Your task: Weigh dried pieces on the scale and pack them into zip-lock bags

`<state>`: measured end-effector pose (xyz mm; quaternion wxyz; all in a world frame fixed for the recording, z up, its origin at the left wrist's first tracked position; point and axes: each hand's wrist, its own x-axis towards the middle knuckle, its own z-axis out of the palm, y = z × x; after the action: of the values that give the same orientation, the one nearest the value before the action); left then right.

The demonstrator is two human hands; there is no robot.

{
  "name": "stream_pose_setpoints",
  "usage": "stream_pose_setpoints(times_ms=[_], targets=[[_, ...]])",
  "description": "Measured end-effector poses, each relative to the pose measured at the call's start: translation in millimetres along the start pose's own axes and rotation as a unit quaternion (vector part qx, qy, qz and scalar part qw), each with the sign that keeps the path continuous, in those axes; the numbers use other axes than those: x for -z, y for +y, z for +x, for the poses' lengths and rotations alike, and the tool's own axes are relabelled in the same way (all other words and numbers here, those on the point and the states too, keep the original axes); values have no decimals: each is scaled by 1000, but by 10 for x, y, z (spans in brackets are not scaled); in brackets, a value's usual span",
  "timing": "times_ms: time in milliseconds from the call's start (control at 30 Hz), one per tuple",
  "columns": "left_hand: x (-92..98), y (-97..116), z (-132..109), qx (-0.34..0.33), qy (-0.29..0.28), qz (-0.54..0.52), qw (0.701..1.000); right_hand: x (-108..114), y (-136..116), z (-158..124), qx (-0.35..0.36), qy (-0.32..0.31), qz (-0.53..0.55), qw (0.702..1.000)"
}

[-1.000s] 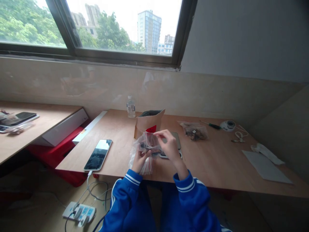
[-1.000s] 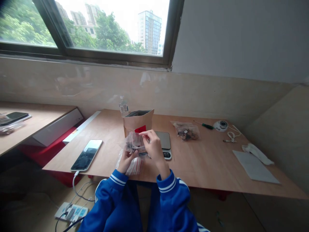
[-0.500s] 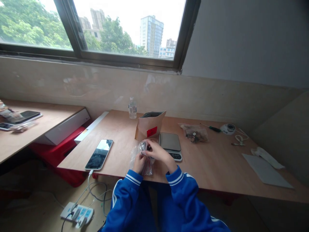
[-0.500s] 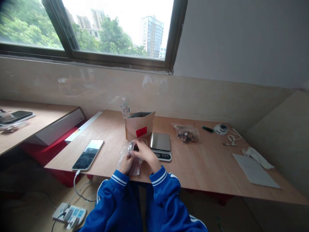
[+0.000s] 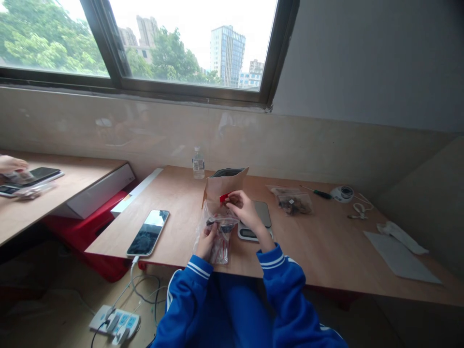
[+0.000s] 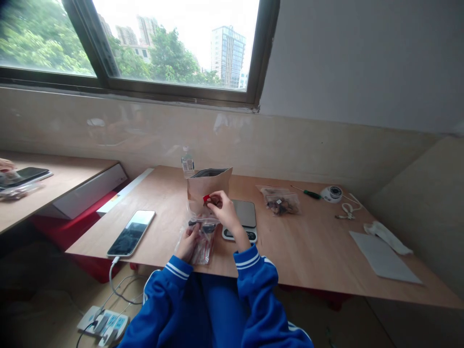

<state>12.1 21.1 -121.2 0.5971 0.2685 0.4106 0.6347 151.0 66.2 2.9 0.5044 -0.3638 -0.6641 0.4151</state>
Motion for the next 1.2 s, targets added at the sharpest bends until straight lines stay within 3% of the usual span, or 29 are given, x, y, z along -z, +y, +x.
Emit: stream_pose_setpoints(times_ms=[100,233,367,533,633,700,733,800,900,1033,1200], targets=[[5,4,20,23,47,-21,998,107,-170,260,96,46,21,994],[5,24,20,32,58,-34,997,147,-188,640,175,117,-26,977],[-10,52,-6,37,59,-37,997,127,-88,825,221,93,-133,962],[-25,50,-20,29,54,-22,998,133,-183,697,248,1,-253,935],[-29,31,-31,14,43,1,999,72,-221,440,247,85,-245,934],[-31,26,-41,-1,23,19,1000,15,-161,249,210,126,-210,946],[-33,26,-46,-10,9,24,1000,-9,-106,166,179,105,-191,959],[-33,26,-51,-25,-20,29,999,-37,35,47,106,-16,-168,980],[-22,11,-40,-38,-34,33,998,-42,232,-9,25,-185,-182,965],[13,-31,-5,-53,-31,29,998,-49,317,22,28,-227,-195,954],[47,-58,14,-48,-44,45,997,-101,238,42,17,-317,-217,923]])
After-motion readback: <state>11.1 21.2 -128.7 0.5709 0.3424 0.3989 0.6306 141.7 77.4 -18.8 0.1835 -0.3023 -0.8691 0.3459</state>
